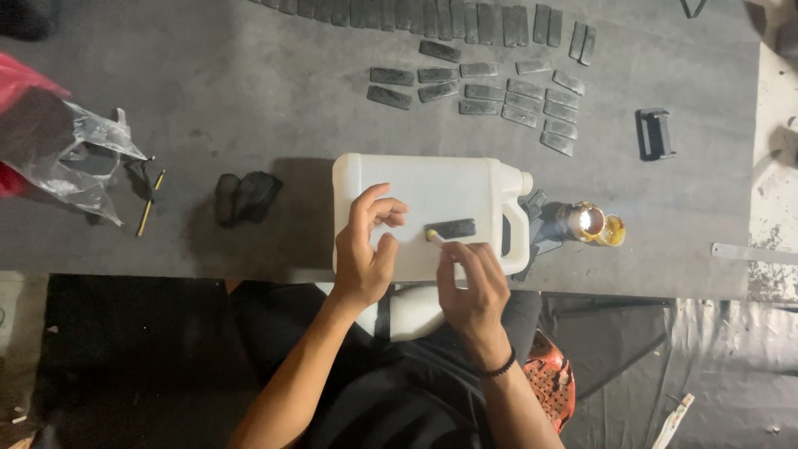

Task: Applying dye or edge finish to small leather watch strap components using a manual applicator tool.

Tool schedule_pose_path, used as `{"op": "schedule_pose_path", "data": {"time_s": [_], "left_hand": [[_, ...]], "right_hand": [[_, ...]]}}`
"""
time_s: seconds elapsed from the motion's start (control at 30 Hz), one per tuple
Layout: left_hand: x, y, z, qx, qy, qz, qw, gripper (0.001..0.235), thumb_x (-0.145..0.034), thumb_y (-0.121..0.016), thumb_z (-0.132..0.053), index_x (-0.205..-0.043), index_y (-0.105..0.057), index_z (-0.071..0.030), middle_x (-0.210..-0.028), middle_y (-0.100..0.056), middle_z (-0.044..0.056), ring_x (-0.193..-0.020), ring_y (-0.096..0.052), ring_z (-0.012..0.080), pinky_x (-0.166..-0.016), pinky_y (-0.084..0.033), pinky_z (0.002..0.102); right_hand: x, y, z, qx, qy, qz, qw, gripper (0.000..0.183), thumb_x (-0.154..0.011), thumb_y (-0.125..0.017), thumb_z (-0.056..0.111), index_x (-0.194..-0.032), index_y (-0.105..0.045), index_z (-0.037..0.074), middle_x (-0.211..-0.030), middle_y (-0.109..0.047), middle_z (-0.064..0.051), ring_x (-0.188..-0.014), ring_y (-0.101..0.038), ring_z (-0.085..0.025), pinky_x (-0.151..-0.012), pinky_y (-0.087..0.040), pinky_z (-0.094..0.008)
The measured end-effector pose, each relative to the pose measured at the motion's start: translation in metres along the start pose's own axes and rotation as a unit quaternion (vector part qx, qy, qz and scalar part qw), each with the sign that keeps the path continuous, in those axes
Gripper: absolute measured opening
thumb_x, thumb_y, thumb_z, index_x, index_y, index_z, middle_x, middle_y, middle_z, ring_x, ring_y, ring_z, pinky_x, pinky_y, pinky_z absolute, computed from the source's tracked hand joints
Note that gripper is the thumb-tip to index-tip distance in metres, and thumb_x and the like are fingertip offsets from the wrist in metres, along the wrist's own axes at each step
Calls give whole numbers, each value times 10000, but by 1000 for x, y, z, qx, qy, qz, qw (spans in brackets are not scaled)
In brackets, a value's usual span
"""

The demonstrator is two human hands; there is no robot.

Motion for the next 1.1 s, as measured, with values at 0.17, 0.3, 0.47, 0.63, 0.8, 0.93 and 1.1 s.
{"op": "schedule_pose_path", "data": {"time_s": [0.17,0.3,0.47,0.63,0.8,0.93,1.1], "left_hand": [[-1,-1,1,-4,3,3,1000,616,-793,-446,30,-1407,-467,-7,-1071,-711,117,-921,-694,264,-928,-556,436],[-1,-1,0,-12,3,6,1000,608,-797,-443,31,-1403,-474,-8,-1063,-716,118,-912,-700,266,-923,-558,433],[2,0,1,-15,0,-1,1000,578,-798,-458,25,-1373,-504,-11,-1045,-720,110,-886,-708,247,-896,-570,408],[-1,7,-5,69,12,-30,997,485,-833,-510,-34,-1316,-549,-7,-1003,-726,128,-837,-715,241,-841,-589,379],[-3,12,-27,31,84,4,996,416,-876,-515,-74,-1274,-599,13,-1062,-722,196,-784,-710,248,-755,-589,418],[10,-1,-27,31,219,43,974,544,-859,-552,-166,-1373,-540,10,-1172,-702,306,-764,-731,283,-707,-589,396],[35,-19,1,171,380,19,909,644,-841,-604,-191,-1446,-473,-16,-1233,-690,348,-759,-758,315,-688,-591,347]], "right_hand": [[9,-1,-3,4,2,-19,1000,174,-843,-700,-104,-953,-753,20,-697,-645,-54,-596,-629,-213,-560,-528,-314],[17,2,-3,-1,-2,-19,1000,196,-811,-720,-108,-935,-771,34,-688,-660,-51,-587,-641,-215,-553,-533,-313],[52,27,-58,60,-45,-74,994,167,-861,-718,-77,-953,-772,52,-701,-662,-37,-596,-626,-201,-579,-522,-315],[40,67,-67,34,-133,-130,982,60,-993,-683,-7,-1005,-740,5,-729,-666,-127,-611,-600,-221,-590,-495,-354],[55,63,-100,-193,-360,-192,892,239,-1063,-606,173,-1188,-650,-26,-848,-689,-141,-819,-685,-213,-782,-582,-399],[55,42,-110,-350,-378,-203,833,214,-1042,-591,109,-1209,-612,-21,-873,-647,-115,-908,-729,-248,-923,-626,-523],[44,25,-107,-443,-398,-182,782,171,-1020,-577,46,-1164,-597,-45,-868,-607,-137,-955,-712,-286,-993,-562,-679]]}}
Point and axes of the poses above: each hand's wrist, its own x-axis away from the middle knuckle, its own y-axis out of the back of the hand, z = x × y, the point moved 9 cm from there along -x, towards the middle knuckle
